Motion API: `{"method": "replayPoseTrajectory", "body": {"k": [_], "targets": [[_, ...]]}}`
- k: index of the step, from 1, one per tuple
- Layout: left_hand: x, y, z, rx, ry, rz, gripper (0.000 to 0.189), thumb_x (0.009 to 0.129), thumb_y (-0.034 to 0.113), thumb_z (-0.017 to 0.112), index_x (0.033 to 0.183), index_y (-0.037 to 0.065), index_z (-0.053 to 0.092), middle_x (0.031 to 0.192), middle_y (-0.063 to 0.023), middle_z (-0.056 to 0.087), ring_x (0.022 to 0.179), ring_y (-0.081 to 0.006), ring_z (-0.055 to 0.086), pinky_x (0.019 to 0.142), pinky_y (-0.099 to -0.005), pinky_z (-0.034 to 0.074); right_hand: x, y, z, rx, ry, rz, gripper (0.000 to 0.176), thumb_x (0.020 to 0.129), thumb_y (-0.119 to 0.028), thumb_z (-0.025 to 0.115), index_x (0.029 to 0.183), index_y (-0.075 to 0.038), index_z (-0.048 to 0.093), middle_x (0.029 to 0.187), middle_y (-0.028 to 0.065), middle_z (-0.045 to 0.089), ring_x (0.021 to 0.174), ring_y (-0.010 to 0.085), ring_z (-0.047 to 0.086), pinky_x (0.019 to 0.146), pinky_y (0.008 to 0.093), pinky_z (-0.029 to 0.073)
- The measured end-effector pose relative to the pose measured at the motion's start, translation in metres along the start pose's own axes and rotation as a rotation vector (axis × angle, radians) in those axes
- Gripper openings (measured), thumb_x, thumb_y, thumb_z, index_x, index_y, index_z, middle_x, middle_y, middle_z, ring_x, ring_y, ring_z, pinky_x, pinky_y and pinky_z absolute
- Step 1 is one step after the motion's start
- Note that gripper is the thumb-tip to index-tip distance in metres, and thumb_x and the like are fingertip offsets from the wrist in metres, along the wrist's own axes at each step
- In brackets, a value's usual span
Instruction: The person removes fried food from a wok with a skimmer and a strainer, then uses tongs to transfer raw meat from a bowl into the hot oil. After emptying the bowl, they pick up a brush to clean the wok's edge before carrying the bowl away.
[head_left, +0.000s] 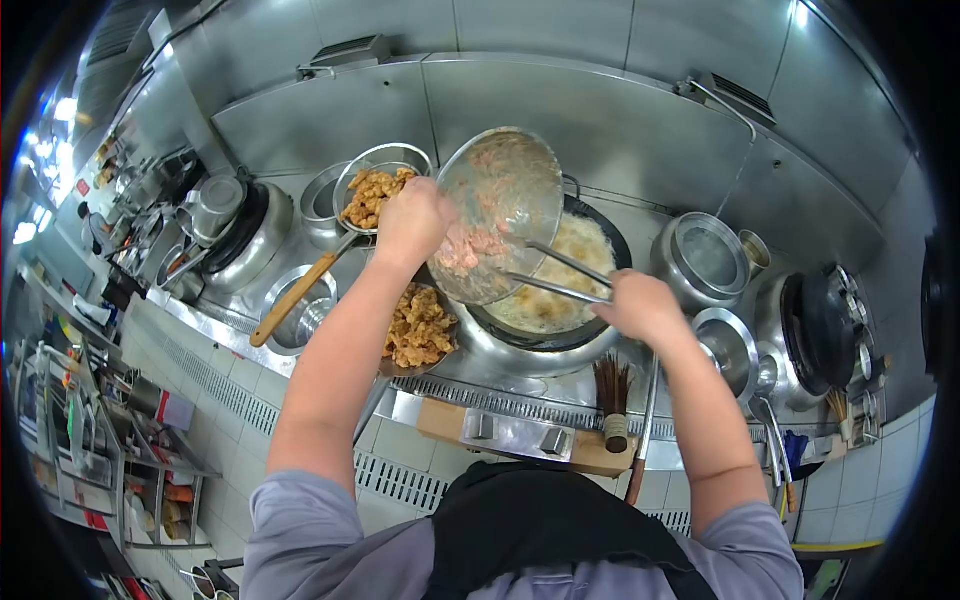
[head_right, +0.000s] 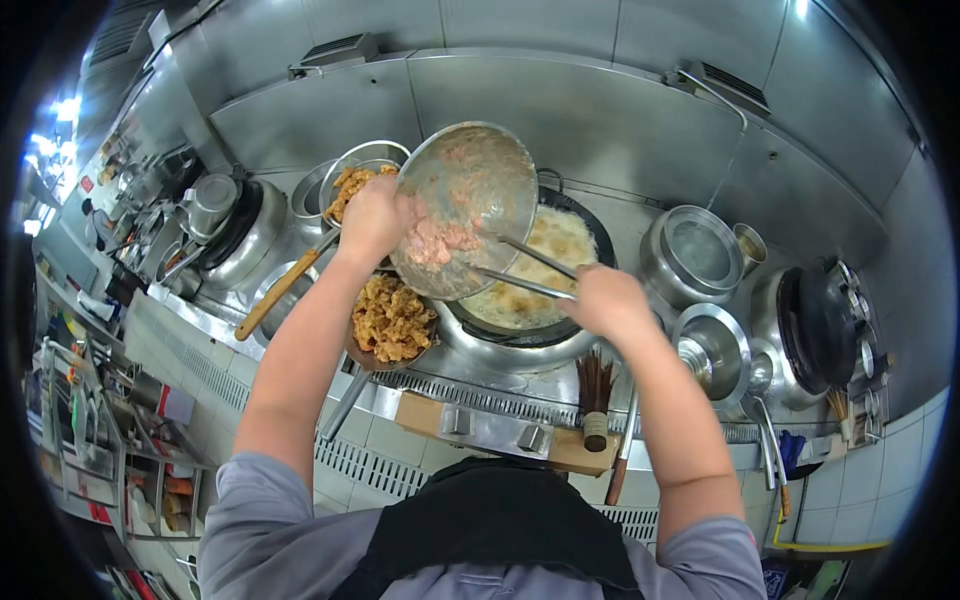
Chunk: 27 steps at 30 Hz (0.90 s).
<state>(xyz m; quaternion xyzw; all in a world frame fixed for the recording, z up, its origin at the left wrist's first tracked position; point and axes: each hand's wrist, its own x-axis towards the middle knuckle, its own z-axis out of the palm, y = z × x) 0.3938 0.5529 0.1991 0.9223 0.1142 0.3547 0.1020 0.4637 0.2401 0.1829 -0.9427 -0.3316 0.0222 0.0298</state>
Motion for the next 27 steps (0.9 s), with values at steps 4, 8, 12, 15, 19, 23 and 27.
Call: {"method": "replayPoseTrajectory", "body": {"k": [4, 8, 12, 15, 19, 23, 27], "targets": [[0.001, 0.006, 0.001, -0.016, -0.001, -0.023, 0.024, 0.079, 0.020, 0.055, 0.080, -0.003, 0.061, 0.088, -0.0243, 0.063, 0.081, -0.0411, 0.062, 0.075, -0.0475, 0.050, 0.020, 0.007, 0.027, -0.004, 0.003, 0.052, 0.034, 0.082, -0.033, 0.061, 0.098, -0.003, 0.065, 0.100, 0.0164, 0.066, 0.094, 0.0339, 0.063, 0.082, 0.0429, 0.050], [0.000, -0.006, -0.002, -0.016, -0.025, -0.067, 0.023, 0.079, 0.019, 0.055, 0.082, -0.003, 0.061, 0.088, -0.0245, 0.063, 0.082, -0.0412, 0.062, 0.075, -0.0473, 0.050, 0.004, 0.035, -0.001, -0.012, -0.015, 0.177, 0.031, 0.084, -0.032, 0.059, 0.099, -0.005, 0.066, 0.099, 0.0158, 0.066, 0.095, 0.0325, 0.063, 0.083, 0.0426, 0.050], [-0.002, -0.013, -0.006, 0.031, -0.048, -0.133, 0.022, 0.080, 0.017, 0.054, 0.084, -0.004, 0.061, 0.088, -0.0247, 0.063, 0.081, -0.0410, 0.062, 0.074, -0.0476, 0.050, 0.003, 0.066, 0.000, -0.115, -0.085, 0.278, 0.034, 0.085, -0.032, 0.059, 0.101, -0.003, 0.066, 0.104, 0.0176, 0.066, 0.098, 0.0325, 0.063, 0.085, 0.0417, 0.049], [-0.001, -0.016, -0.003, 0.033, -0.013, -0.088, 0.022, 0.081, 0.016, 0.053, 0.084, -0.004, 0.061, 0.087, -0.0249, 0.063, 0.080, -0.0410, 0.062, 0.074, -0.0480, 0.050, 0.005, 0.072, 0.004, -0.136, -0.125, 0.322, 0.036, 0.085, -0.033, 0.058, 0.103, -0.002, 0.066, 0.107, 0.0181, 0.065, 0.100, 0.0325, 0.062, 0.086, 0.0415, 0.049], [-0.001, -0.016, -0.001, 0.047, 0.000, -0.079, 0.020, 0.081, 0.016, 0.052, 0.082, -0.003, 0.060, 0.087, -0.0253, 0.063, 0.080, -0.0412, 0.062, 0.073, -0.0484, 0.050, -0.001, 0.069, -0.011, -0.068, -0.084, 0.372, 0.037, 0.085, -0.033, 0.058, 0.104, -0.002, 0.065, 0.107, 0.0175, 0.065, 0.100, 0.0327, 0.062, 0.086, 0.0417, 0.049], [0.000, -0.010, -0.003, 0.032, 0.000, -0.055, 0.020, 0.081, 0.016, 0.053, 0.081, -0.003, 0.059, 0.087, -0.0256, 0.062, 0.081, -0.0420, 0.061, 0.074, -0.0489, 0.049, -0.014, 0.049, -0.037, -0.062, 0.077, 0.293, 0.039, 0.083, -0.035, 0.061, 0.102, -0.001, 0.065, 0.103, 0.0187, 0.065, 0.098, 0.0341, 0.062, 0.085, 0.0420, 0.049], [0.002, -0.012, 0.009, -0.078, 0.039, -0.002, 0.020, 0.080, 0.015, 0.052, 0.081, -0.004, 0.058, 0.086, -0.0265, 0.061, 0.081, -0.0442, 0.060, 0.075, -0.0498, 0.048, -0.006, 0.021, -0.033, 0.289, 0.013, -0.032, 0.044, 0.080, -0.038, 0.064, 0.108, -0.004, 0.063, 0.101, 0.0204, 0.065, 0.094, 0.0367, 0.062, 0.083, 0.0438, 0.050]]}}
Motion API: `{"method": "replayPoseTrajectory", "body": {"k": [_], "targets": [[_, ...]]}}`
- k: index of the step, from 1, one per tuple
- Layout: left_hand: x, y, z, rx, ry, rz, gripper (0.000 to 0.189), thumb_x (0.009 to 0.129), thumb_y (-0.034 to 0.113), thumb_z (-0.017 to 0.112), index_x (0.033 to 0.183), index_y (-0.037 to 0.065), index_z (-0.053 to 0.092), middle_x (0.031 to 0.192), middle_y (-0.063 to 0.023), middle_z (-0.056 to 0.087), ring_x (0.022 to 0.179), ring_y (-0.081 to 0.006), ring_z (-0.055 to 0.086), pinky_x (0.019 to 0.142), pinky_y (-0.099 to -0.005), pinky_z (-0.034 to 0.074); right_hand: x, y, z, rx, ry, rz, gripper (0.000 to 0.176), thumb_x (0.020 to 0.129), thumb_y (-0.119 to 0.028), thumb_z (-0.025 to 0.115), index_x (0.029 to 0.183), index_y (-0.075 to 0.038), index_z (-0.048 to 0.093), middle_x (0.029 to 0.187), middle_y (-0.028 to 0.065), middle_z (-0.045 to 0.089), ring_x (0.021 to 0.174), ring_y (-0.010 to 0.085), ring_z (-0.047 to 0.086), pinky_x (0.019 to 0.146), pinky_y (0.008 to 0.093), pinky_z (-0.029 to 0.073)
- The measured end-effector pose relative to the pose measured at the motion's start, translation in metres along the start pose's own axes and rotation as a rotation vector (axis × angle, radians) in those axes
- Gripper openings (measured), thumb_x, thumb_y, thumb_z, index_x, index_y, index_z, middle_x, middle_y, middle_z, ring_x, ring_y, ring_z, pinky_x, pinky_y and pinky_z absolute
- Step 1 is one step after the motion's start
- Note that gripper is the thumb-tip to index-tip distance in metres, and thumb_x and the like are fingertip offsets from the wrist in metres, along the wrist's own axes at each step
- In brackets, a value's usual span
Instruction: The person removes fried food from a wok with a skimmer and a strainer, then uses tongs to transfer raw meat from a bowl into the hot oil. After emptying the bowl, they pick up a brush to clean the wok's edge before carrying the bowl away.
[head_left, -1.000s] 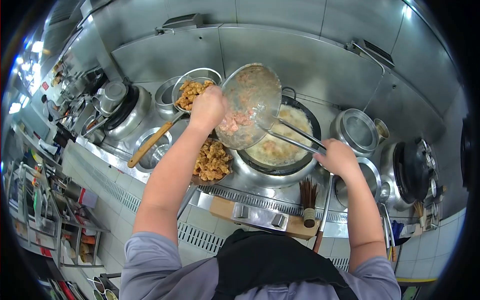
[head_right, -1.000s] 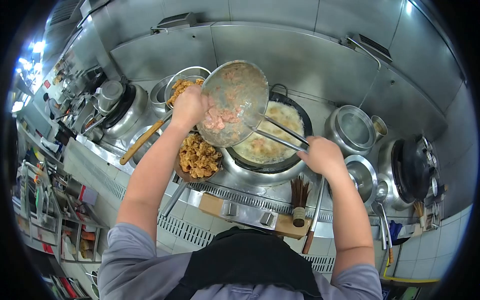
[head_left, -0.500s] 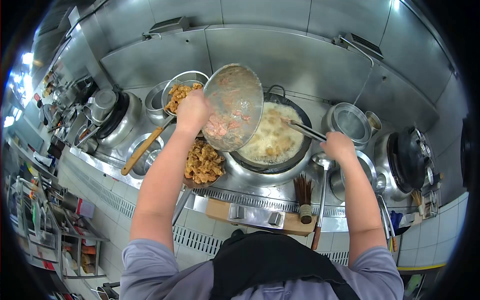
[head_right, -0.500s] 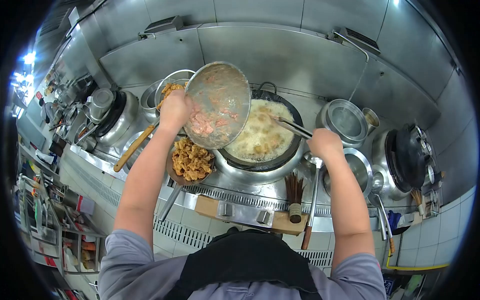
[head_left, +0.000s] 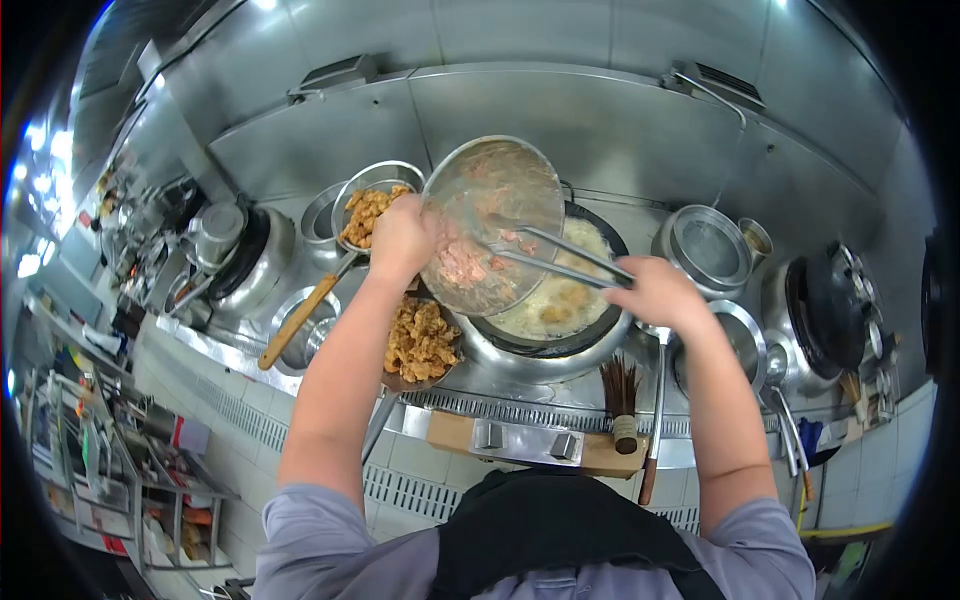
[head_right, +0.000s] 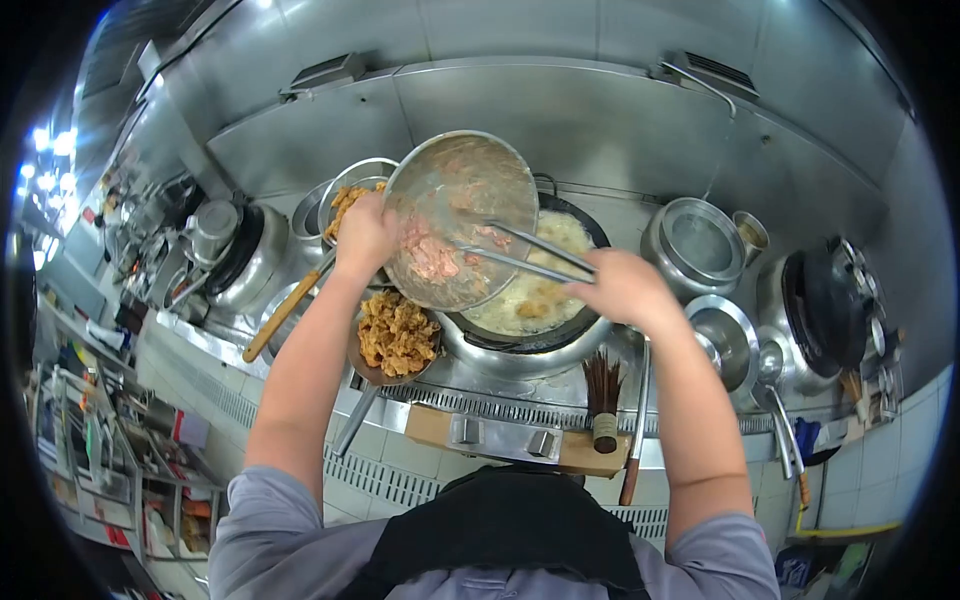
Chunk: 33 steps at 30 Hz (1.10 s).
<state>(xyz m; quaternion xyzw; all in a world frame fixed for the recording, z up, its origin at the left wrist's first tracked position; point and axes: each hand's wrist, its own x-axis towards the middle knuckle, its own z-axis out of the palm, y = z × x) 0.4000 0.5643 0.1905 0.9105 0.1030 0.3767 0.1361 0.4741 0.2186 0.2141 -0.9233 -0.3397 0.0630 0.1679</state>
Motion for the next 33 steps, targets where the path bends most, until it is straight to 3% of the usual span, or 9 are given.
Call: {"method": "replayPoseTrajectory", "body": {"k": [3, 5, 8, 12, 17, 19, 23, 26, 33], "targets": [[0.001, 0.007, 0.006, -0.069, -0.005, -0.013, 0.020, 0.080, 0.015, 0.052, 0.083, -0.004, 0.058, 0.086, -0.0271, 0.061, 0.081, -0.0447, 0.059, 0.075, -0.0502, 0.047, 0.016, -0.021, 0.031, -0.061, 0.133, -0.060, 0.040, 0.081, -0.036, 0.064, 0.104, -0.004, 0.064, 0.100, 0.0194, 0.066, 0.093, 0.0364, 0.063, 0.083, 0.0439, 0.050], [0.001, 0.006, 0.005, -0.099, -0.015, -0.037, 0.020, 0.079, 0.014, 0.052, 0.084, -0.004, 0.058, 0.086, -0.0274, 0.061, 0.082, -0.0447, 0.059, 0.076, -0.0504, 0.047, 0.019, -0.033, 0.036, -0.165, -0.019, -0.080, 0.035, 0.083, -0.033, 0.062, 0.101, -0.003, 0.065, 0.098, 0.0181, 0.066, 0.092, 0.0351, 0.063, 0.082, 0.0435, 0.050], [-0.005, -0.003, 0.005, 0.017, -0.015, -0.012, 0.019, 0.080, 0.014, 0.052, 0.083, -0.004, 0.057, 0.087, -0.0272, 0.061, 0.082, -0.0450, 0.059, 0.075, -0.0506, 0.047, -0.006, -0.022, 0.005, -0.303, -0.008, -0.071, 0.030, 0.084, -0.028, 0.061, 0.098, -0.001, 0.064, 0.095, 0.0174, 0.066, 0.091, 0.0344, 0.063, 0.081, 0.0434, 0.050], [-0.006, -0.003, -0.005, 0.055, 0.018, 0.043, 0.017, 0.080, 0.012, 0.051, 0.083, -0.004, 0.056, 0.088, -0.0252, 0.061, 0.079, -0.0435, 0.060, 0.073, -0.0503, 0.048, -0.016, -0.003, -0.002, -0.265, 0.044, -0.074, 0.026, 0.083, -0.026, 0.062, 0.093, -0.003, 0.065, 0.092, 0.0171, 0.065, 0.090, 0.0351, 0.062, 0.080, 0.0445, 0.049], [0.007, -0.013, -0.014, 0.189, -0.031, 0.074, 0.015, 0.080, 0.012, 0.051, 0.084, -0.003, 0.056, 0.088, -0.0232, 0.062, 0.074, -0.0412, 0.062, 0.069, -0.0491, 0.051, -0.006, 0.004, 0.028, -0.245, -0.097, 0.014, 0.030, 0.082, -0.030, 0.061, 0.095, -0.003, 0.065, 0.095, 0.0178, 0.065, 0.092, 0.0346, 0.062, 0.083, 0.0442, 0.049], [0.011, -0.013, -0.017, 0.202, -0.080, 0.006, 0.023, 0.081, 0.012, 0.049, 0.095, -0.003, 0.059, 0.096, -0.0237, 0.063, 0.086, -0.0406, 0.061, 0.078, -0.0484, 0.048, 0.001, 0.008, 0.039, -0.246, -0.103, 0.014, 0.032, 0.083, -0.031, 0.061, 0.096, -0.002, 0.065, 0.095, 0.0179, 0.065, 0.093, 0.0344, 0.062, 0.083, 0.0438, 0.049], [0.014, -0.020, -0.019, 0.207, -0.037, 0.015, 0.023, 0.081, 0.011, 0.049, 0.094, -0.003, 0.060, 0.098, -0.0234, 0.063, 0.087, -0.0398, 0.061, 0.078, -0.0476, 0.049, 0.002, -0.006, 0.021, -0.234, 0.047, 0.052, 0.037, 0.083, -0.033, 0.062, 0.099, 0.000, 0.064, 0.100, 0.0186, 0.065, 0.093, 0.0340, 0.063, 0.082, 0.0425, 0.050], [0.014, -0.020, -0.021, 0.190, 0.052, 0.103, 0.017, 0.082, 0.013, 0.050, 0.083, -0.002, 0.057, 0.090, -0.0226, 0.062, 0.076, -0.0409, 0.062, 0.070, -0.0482, 0.051, -0.002, -0.021, 0.003, -0.268, 0.055, -0.037, 0.040, 0.081, -0.034, 0.063, 0.101, 0.001, 0.063, 0.101, 0.0186, 0.064, 0.092, 0.0338, 0.063, 0.081, 0.0418, 0.050], [0.022, -0.002, -0.001, 0.176, -0.018, 0.034, 0.020, 0.083, 0.014, 0.050, 0.084, -0.002, 0.060, 0.090, -0.0226, 0.063, 0.077, -0.0405, 0.063, 0.071, -0.0474, 0.051, 0.051, -0.042, 0.054, -0.283, -0.017, -0.072, 0.029, 0.081, -0.023, 0.060, 0.099, -0.001, 0.066, 0.101, 0.0185, 0.065, 0.092, 0.0331, 0.064, 0.080, 0.0411, 0.051]]}}
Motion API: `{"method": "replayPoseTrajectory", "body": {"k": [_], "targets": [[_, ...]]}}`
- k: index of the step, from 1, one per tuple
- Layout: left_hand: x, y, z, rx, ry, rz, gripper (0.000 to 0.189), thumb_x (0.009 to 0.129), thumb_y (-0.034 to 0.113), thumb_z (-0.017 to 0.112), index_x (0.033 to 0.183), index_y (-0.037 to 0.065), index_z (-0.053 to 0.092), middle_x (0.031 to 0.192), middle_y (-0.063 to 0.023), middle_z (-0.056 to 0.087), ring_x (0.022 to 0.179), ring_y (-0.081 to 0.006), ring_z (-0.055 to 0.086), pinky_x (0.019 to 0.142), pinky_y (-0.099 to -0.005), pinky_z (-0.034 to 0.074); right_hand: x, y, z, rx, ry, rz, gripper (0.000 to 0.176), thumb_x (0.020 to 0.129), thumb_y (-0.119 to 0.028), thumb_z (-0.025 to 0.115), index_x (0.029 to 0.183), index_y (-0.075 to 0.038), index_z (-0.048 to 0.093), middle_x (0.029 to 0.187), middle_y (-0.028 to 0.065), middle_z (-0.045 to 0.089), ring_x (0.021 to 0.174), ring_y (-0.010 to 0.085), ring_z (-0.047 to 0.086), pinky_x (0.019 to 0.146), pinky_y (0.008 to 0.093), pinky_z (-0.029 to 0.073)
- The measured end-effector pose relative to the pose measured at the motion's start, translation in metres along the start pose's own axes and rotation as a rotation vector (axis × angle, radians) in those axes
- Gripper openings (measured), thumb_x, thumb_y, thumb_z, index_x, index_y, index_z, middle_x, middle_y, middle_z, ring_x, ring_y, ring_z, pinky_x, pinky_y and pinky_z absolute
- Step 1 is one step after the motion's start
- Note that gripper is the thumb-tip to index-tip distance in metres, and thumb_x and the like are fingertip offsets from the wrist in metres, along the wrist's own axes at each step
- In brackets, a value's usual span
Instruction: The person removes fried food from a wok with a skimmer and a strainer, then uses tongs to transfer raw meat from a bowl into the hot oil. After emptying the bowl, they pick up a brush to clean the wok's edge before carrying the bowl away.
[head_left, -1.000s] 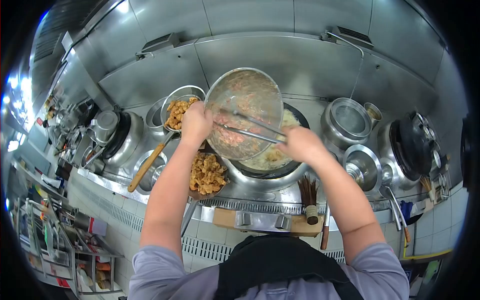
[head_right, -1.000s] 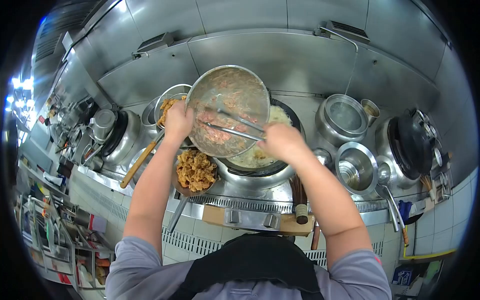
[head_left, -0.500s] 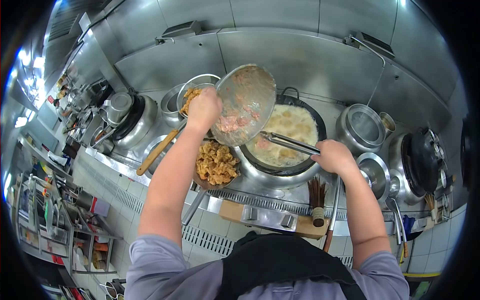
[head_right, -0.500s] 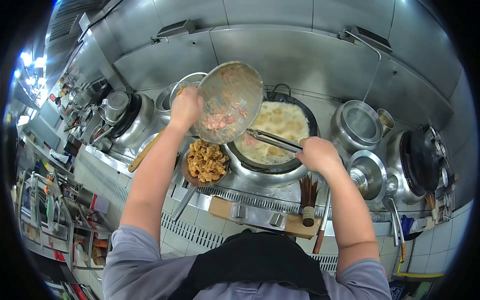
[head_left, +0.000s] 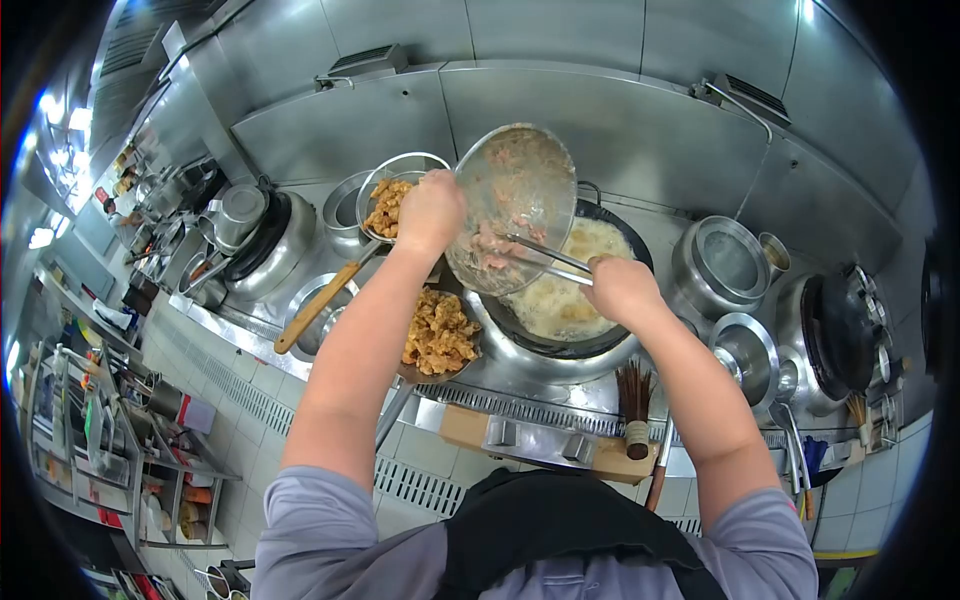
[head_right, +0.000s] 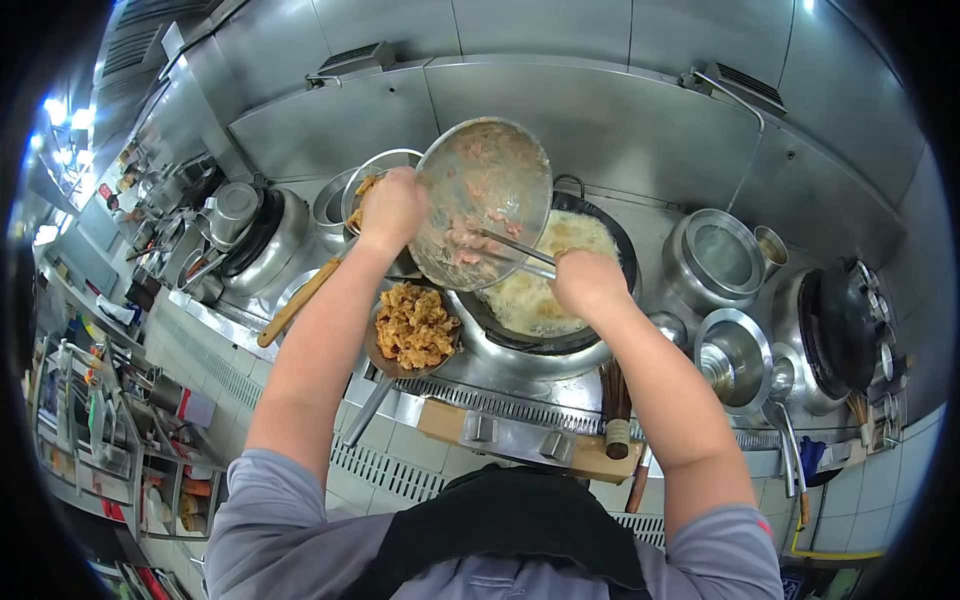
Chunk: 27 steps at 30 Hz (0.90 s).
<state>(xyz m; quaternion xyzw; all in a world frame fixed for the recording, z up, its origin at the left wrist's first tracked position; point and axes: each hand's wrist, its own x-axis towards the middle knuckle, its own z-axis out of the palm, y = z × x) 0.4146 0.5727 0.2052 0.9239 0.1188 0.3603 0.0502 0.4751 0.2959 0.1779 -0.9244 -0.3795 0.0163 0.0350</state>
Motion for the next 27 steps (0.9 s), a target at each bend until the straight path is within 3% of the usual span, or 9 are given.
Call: {"method": "replayPoseTrajectory", "body": {"k": [2, 4, 14, 22, 25, 27], "targets": [[0.006, -0.004, 0.004, 0.017, -0.010, -0.012, 0.021, 0.084, 0.015, 0.050, 0.084, -0.003, 0.060, 0.091, -0.0228, 0.063, 0.077, -0.0402, 0.063, 0.072, -0.0472, 0.051, 0.010, 0.014, -0.002, -0.040, 0.013, 0.061, 0.026, 0.080, -0.019, 0.058, 0.098, -0.002, 0.067, 0.101, 0.0187, 0.065, 0.092, 0.0333, 0.064, 0.080, 0.0413, 0.052], [0.011, -0.010, 0.002, 0.056, -0.116, -0.163, 0.022, 0.085, 0.018, 0.051, 0.086, -0.002, 0.061, 0.092, -0.0229, 0.063, 0.080, -0.0394, 0.064, 0.074, -0.0471, 0.051, 0.012, 0.027, -0.014, -0.064, 0.024, 0.159, 0.024, 0.080, -0.012, 0.053, 0.096, -0.002, 0.068, 0.102, 0.0190, 0.066, 0.093, 0.0337, 0.065, 0.081, 0.0422, 0.052], [0.017, -0.036, -0.011, 0.143, -0.052, -0.156, 0.022, 0.085, 0.019, 0.055, 0.087, -0.002, 0.062, 0.092, -0.0220, 0.064, 0.085, -0.0390, 0.064, 0.077, -0.0457, 0.051, 0.045, 0.063, -0.014, -0.090, -0.115, 0.357, 0.030, 0.082, -0.018, 0.051, 0.102, -0.003, 0.068, 0.108, 0.0184, 0.065, 0.100, 0.0328, 0.063, 0.085, 0.0409, 0.050], [0.028, -0.012, 0.008, 0.121, -0.059, -0.056, 0.017, 0.082, 0.011, 0.051, 0.086, -0.003, 0.061, 0.092, -0.0224, 0.064, 0.080, -0.0381, 0.065, 0.071, -0.0445, 0.053, 0.030, 0.069, -0.040, -0.137, -0.047, 0.347, 0.033, 0.082, -0.026, 0.056, 0.100, -0.002, 0.068, 0.106, 0.0183, 0.065, 0.099, 0.0328, 0.063, 0.084, 0.0403, 0.050], [0.032, 0.006, 0.020, 0.112, -0.092, 0.006, 0.016, 0.081, 0.008, 0.050, 0.087, -0.002, 0.061, 0.092, -0.0217, 0.064, 0.080, -0.0364, 0.066, 0.071, -0.0427, 0.054, 0.016, 0.061, -0.037, -0.070, -0.038, 0.211, 0.035, 0.082, -0.029, 0.058, 0.103, -0.002, 0.068, 0.104, 0.0183, 0.066, 0.097, 0.0330, 0.064, 0.084, 0.0400, 0.051], [0.038, 0.026, 0.025, 0.083, -0.108, 0.024, 0.016, 0.081, 0.006, 0.049, 0.087, -0.002, 0.061, 0.092, -0.0214, 0.064, 0.081, -0.0358, 0.066, 0.072, -0.0416, 0.054, 0.013, 0.052, -0.026, -0.138, -0.208, 0.163, 0.035, 0.082, -0.028, 0.057, 0.105, -0.003, 0.067, 0.104, 0.0175, 0.066, 0.096, 0.0325, 0.064, 0.084, 0.0400, 0.051]]}}
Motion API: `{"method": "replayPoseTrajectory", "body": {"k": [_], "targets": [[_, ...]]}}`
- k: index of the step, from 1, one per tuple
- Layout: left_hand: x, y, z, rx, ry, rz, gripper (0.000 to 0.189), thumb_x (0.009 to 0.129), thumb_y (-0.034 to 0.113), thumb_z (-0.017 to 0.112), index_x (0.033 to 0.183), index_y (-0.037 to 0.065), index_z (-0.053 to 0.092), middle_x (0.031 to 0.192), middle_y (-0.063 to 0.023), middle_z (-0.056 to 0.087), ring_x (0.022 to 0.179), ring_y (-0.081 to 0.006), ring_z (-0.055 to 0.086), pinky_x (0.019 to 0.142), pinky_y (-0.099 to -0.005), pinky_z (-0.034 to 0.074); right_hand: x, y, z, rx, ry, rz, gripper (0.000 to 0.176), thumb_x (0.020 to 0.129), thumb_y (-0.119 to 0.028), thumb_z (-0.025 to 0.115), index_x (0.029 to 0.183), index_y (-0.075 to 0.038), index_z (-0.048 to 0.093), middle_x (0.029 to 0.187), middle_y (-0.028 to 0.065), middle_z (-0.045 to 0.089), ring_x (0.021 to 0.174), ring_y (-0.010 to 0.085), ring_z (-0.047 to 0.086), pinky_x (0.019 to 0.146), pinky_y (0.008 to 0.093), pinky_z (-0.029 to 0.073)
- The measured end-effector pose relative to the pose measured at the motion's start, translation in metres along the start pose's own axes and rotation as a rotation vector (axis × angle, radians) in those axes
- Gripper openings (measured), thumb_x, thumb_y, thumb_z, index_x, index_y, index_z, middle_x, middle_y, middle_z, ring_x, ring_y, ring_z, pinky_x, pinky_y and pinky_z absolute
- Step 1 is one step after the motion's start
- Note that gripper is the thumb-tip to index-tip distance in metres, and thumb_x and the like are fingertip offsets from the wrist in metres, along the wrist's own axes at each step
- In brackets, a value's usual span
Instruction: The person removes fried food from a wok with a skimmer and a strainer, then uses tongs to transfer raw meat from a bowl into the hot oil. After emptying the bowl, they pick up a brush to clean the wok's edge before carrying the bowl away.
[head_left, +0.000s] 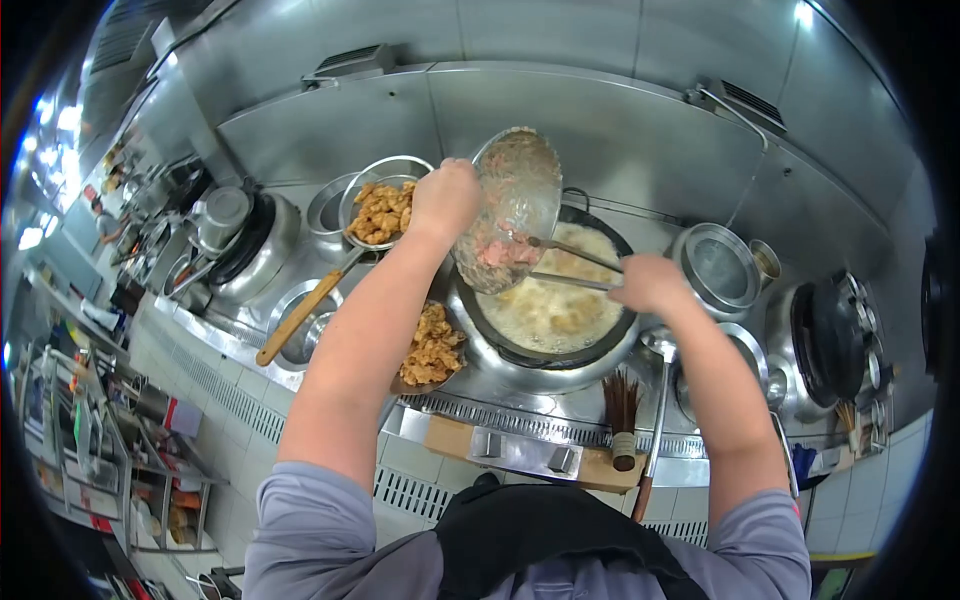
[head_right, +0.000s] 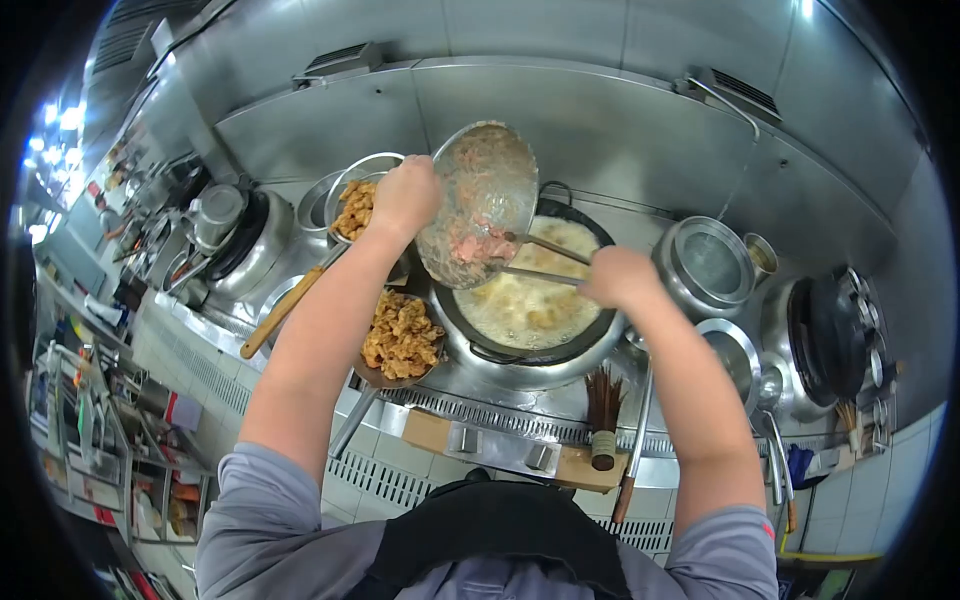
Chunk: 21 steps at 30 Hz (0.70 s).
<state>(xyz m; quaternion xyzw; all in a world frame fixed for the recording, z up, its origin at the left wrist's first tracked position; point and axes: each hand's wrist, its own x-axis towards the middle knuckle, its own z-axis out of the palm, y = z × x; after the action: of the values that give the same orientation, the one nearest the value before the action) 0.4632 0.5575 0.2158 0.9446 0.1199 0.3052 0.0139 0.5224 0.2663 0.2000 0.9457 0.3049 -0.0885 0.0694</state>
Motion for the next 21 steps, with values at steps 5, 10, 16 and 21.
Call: {"method": "replayPoseTrajectory", "body": {"k": [5, 10, 16, 21], "targets": [[0.014, 0.013, 0.026, 0.004, -0.022, 0.043, 0.019, 0.082, 0.011, 0.050, 0.087, -0.003, 0.062, 0.092, -0.0222, 0.064, 0.083, -0.0373, 0.065, 0.074, -0.0427, 0.053, 0.009, 0.019, 0.035, 0.069, 0.117, 0.114, 0.032, 0.083, -0.026, 0.057, 0.103, -0.004, 0.067, 0.103, 0.0161, 0.067, 0.095, 0.0314, 0.064, 0.083, 0.0405, 0.051], [0.018, 0.013, 0.021, -0.005, -0.052, 0.045, 0.020, 0.083, 0.015, 0.051, 0.088, -0.002, 0.062, 0.092, -0.0217, 0.063, 0.083, -0.0390, 0.064, 0.074, -0.0450, 0.052, 0.000, 0.048, 0.046, 0.070, 0.067, 0.248, 0.033, 0.084, -0.029, 0.057, 0.103, -0.004, 0.067, 0.102, 0.0171, 0.067, 0.096, 0.0314, 0.064, 0.084, 0.0402, 0.051], [0.012, 0.013, 0.010, -0.032, -0.079, -0.001, 0.021, 0.082, 0.013, 0.050, 0.089, -0.002, 0.062, 0.094, -0.0224, 0.063, 0.084, -0.0387, 0.064, 0.076, -0.0447, 0.052, 0.006, 0.039, 0.040, 0.350, 0.137, 0.181, 0.047, 0.083, -0.041, 0.058, 0.099, 0.003, 0.066, 0.099, 0.0202, 0.067, 0.095, 0.0321, 0.065, 0.081, 0.0393, 0.052], [0.013, 0.011, 0.011, -0.097, 0.036, 0.027, 0.018, 0.081, 0.013, 0.051, 0.085, -0.002, 0.060, 0.093, -0.0226, 0.062, 0.082, -0.0404, 0.063, 0.074, -0.0459, 0.051, 0.039, 0.024, 0.073, 0.683, -0.167, 0.132, 0.057, 0.085, -0.049, 0.054, 0.098, 0.005, 0.066, 0.097, 0.0234, 0.066, 0.095, 0.0329, 0.064, 0.082, 0.0402, 0.050]]}}
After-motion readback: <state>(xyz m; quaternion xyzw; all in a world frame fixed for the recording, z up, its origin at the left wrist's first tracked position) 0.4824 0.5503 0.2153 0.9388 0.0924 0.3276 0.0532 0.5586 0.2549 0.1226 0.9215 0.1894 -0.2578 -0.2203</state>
